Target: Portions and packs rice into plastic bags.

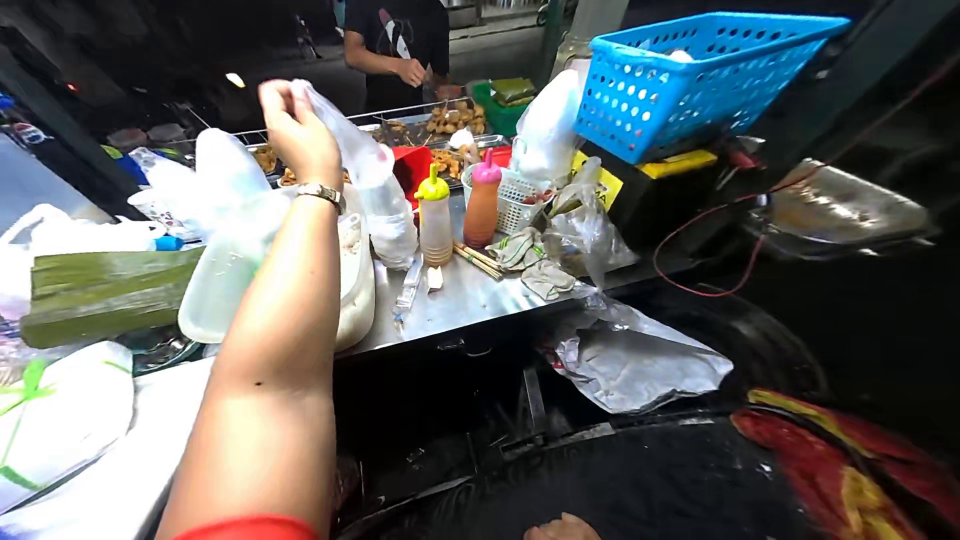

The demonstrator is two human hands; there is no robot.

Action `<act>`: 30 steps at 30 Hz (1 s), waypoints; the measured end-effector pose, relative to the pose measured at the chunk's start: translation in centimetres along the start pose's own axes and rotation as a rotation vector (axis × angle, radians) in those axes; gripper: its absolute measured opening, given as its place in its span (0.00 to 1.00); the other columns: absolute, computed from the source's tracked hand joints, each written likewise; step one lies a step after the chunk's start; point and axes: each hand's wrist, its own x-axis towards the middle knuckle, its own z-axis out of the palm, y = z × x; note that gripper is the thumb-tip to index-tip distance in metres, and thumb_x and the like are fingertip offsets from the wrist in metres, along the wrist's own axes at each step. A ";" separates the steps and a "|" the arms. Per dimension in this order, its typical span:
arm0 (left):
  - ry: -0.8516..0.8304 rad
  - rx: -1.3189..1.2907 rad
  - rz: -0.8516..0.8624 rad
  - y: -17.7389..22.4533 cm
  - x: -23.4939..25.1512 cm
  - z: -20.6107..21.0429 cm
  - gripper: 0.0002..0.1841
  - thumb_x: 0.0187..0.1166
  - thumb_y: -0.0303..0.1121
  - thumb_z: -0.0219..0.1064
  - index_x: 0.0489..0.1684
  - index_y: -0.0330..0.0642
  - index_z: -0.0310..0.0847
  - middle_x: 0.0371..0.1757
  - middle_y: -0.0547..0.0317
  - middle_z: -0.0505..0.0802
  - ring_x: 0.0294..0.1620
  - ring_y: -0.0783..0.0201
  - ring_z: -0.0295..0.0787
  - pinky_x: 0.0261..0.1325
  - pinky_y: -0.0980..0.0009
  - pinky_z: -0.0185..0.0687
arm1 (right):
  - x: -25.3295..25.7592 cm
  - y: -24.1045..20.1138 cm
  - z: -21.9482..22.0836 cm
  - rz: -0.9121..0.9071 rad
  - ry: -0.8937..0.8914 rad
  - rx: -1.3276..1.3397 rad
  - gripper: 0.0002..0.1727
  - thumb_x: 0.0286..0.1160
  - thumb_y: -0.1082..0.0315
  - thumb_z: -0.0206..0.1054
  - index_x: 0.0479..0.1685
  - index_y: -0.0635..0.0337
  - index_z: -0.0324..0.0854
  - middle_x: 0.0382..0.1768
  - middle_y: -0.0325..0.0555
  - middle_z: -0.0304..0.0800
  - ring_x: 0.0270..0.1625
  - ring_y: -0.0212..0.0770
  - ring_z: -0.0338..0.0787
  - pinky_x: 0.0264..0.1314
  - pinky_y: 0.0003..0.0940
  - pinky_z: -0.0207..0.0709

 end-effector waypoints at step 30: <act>-0.485 -0.513 -0.530 10.4 -16.8 -18.9 0.15 0.81 0.17 0.57 0.62 0.37 0.78 0.32 0.61 0.89 0.30 0.70 0.90 0.42 0.71 0.91 | 18.6 -19.0 -27.5 -0.179 0.677 0.155 0.01 0.65 0.77 0.68 0.30 0.66 0.81 0.26 0.52 0.83 0.31 0.49 0.84 0.34 0.51 0.73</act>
